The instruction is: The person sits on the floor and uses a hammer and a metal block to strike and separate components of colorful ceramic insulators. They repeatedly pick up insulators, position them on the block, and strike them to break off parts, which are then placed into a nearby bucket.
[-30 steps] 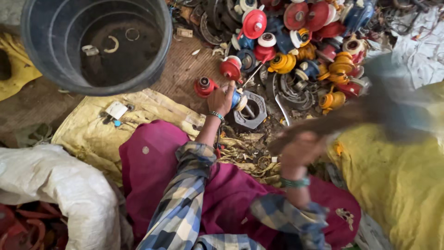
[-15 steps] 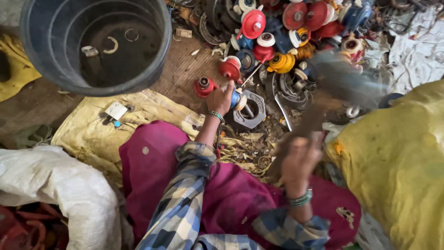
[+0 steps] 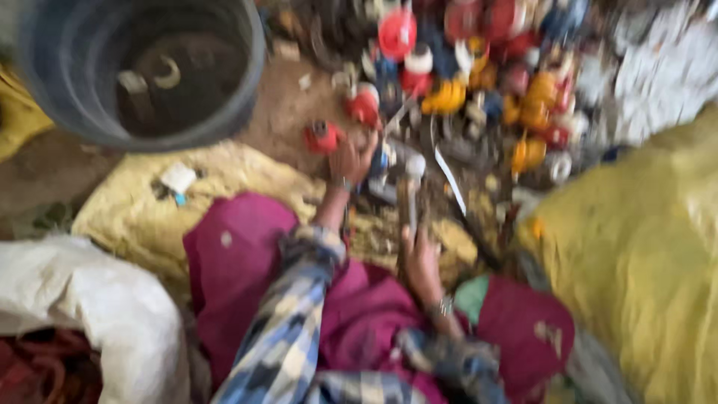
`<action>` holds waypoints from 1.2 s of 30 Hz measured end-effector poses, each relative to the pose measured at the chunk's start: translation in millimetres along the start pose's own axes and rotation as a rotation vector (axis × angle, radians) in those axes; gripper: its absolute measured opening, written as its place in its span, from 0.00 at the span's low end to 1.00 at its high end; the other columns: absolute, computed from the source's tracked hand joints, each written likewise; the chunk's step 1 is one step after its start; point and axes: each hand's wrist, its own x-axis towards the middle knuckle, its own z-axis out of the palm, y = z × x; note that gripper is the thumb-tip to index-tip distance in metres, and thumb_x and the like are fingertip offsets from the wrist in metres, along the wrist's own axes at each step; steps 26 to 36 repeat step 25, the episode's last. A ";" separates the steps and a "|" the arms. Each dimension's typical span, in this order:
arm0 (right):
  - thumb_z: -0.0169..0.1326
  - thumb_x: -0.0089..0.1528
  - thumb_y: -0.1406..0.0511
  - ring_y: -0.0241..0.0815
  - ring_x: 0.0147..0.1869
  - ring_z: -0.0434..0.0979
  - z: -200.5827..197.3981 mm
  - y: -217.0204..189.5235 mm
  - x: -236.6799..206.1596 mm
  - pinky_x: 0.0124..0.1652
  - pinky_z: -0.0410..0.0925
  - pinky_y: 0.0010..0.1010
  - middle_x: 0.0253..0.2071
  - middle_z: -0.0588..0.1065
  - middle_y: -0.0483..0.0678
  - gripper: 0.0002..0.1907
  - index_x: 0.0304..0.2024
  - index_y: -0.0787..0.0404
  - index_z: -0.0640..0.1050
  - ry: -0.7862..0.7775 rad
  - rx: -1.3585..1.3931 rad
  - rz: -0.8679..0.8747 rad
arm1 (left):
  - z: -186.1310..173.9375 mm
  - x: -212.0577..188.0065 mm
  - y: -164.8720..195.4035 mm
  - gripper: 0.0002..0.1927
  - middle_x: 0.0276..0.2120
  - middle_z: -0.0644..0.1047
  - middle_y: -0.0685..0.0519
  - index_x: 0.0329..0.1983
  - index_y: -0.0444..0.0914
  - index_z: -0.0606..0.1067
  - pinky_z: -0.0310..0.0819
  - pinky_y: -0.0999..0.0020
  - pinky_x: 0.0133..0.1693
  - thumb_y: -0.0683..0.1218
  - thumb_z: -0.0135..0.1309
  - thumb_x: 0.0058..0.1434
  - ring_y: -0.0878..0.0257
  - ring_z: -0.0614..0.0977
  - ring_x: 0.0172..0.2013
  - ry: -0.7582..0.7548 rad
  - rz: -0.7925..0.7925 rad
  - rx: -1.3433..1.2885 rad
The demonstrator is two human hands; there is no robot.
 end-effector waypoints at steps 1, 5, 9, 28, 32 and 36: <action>0.46 0.71 0.55 0.60 0.34 0.77 -10.3 -6.2 -4.6 0.33 0.69 0.50 0.33 0.76 0.63 0.19 0.51 0.66 0.71 0.036 0.071 -0.051 | 4.5 -3.8 -2.8 0.34 0.26 0.79 0.38 0.28 0.41 0.82 0.73 0.45 0.33 0.70 0.42 0.69 0.40 0.82 0.29 -0.049 -0.023 0.055; 0.43 0.71 0.56 0.48 0.28 0.78 -66.1 -56.9 23.5 0.26 0.69 0.39 0.28 0.76 0.56 0.18 0.49 0.65 0.70 0.092 0.165 0.066 | 7.9 -2.3 -9.2 0.39 0.22 0.77 0.35 0.22 0.35 0.80 0.72 0.43 0.31 0.70 0.38 0.68 0.37 0.81 0.27 0.067 0.028 -0.051; 0.42 0.74 0.53 0.35 0.26 0.77 -107.5 -83.7 30.5 0.25 0.71 0.27 0.29 0.75 0.49 0.22 0.54 0.66 0.67 0.216 0.481 -0.189 | 1.6 18.0 -14.1 0.45 0.22 0.75 0.33 0.18 0.32 0.77 0.71 0.42 0.36 0.71 0.32 0.71 0.35 0.80 0.29 -0.034 -0.165 -0.056; 0.47 0.70 0.55 0.63 0.27 0.79 -17.3 -2.1 12.5 0.27 0.69 0.53 0.26 0.77 0.62 0.18 0.49 0.63 0.73 0.012 0.093 0.051 | 5.4 5.0 -28.8 0.33 0.32 0.78 0.30 0.66 0.41 0.77 0.70 0.37 0.30 0.58 0.27 0.73 0.33 0.80 0.31 -0.043 0.202 0.316; 0.47 0.70 0.55 0.63 0.27 0.79 -17.3 -2.1 12.5 0.27 0.69 0.53 0.26 0.77 0.62 0.18 0.49 0.63 0.73 0.012 0.093 0.051 | 5.4 5.0 -28.8 0.33 0.32 0.78 0.30 0.66 0.41 0.77 0.70 0.37 0.30 0.58 0.27 0.73 0.33 0.80 0.31 -0.043 0.202 0.316; 0.47 0.70 0.55 0.63 0.27 0.79 -17.3 -2.1 12.5 0.27 0.69 0.53 0.26 0.77 0.62 0.18 0.49 0.63 0.73 0.012 0.093 0.051 | 5.4 5.0 -28.8 0.33 0.32 0.78 0.30 0.66 0.41 0.77 0.70 0.37 0.30 0.58 0.27 0.73 0.33 0.80 0.31 -0.043 0.202 0.316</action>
